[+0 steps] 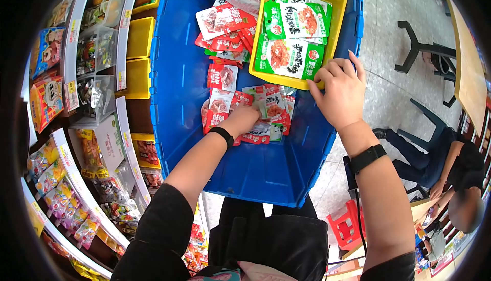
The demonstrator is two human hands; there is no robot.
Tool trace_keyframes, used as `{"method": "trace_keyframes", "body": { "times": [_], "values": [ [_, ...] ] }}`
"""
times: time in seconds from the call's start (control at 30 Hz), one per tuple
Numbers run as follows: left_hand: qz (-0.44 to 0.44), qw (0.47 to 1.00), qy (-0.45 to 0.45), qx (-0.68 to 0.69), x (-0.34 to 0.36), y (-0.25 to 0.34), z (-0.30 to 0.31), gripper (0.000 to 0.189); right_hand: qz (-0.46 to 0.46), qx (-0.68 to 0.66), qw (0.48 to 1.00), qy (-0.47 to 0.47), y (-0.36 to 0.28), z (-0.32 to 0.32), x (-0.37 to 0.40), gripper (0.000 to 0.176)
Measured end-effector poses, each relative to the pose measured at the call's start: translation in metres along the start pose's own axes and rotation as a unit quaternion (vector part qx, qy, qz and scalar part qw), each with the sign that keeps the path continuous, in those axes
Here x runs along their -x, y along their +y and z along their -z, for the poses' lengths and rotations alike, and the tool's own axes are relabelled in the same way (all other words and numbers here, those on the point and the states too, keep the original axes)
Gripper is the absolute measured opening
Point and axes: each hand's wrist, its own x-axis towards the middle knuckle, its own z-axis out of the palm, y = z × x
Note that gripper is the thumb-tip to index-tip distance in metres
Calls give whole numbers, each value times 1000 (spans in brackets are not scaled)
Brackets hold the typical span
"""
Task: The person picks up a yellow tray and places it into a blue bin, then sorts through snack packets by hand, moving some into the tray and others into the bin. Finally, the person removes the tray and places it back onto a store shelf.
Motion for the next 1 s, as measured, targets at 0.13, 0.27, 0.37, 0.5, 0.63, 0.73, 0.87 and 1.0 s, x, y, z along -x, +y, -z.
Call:
{"method": "trace_keyframes", "body": {
  "times": [0.13, 0.27, 0.37, 0.5, 0.63, 0.73, 0.87, 1.0],
  "values": [
    [13, 1000, -11, 18, 14, 11, 9, 15, -5, -3, 1000, -8, 0, 1, 0, 15],
    [22, 992, 73, 102, 34, 11, 17, 20, -3, -9, 1000, -7, 0, 1, 0, 15],
    [80, 982, 95, 140, 36, -2, 39, 21, -4, -13, 1000, -4, 0, 0, 0, 15],
    [301, 952, 39, 45, 40, -16, 86, 25, 2, -13, 1000, 2, 0, 0, 1, 15],
    [272, 931, 200, -139, 33, -19, 67, 32, 1, -16, 1000, 3, 1, -1, 1, 15],
    [128, 946, 286, -86, 6, -20, 33, 36, 5, -11, 1000, 3, 0, -1, 1, 15],
    [114, 951, 286, 1, -29, -9, 4, 33, 10, -7, 1000, 2, 1, -1, 1, 15],
    [206, 955, 214, 8, -39, -6, 5, 20, 13, 2, 1000, 1, 0, -1, 1, 15]
  ]
}}
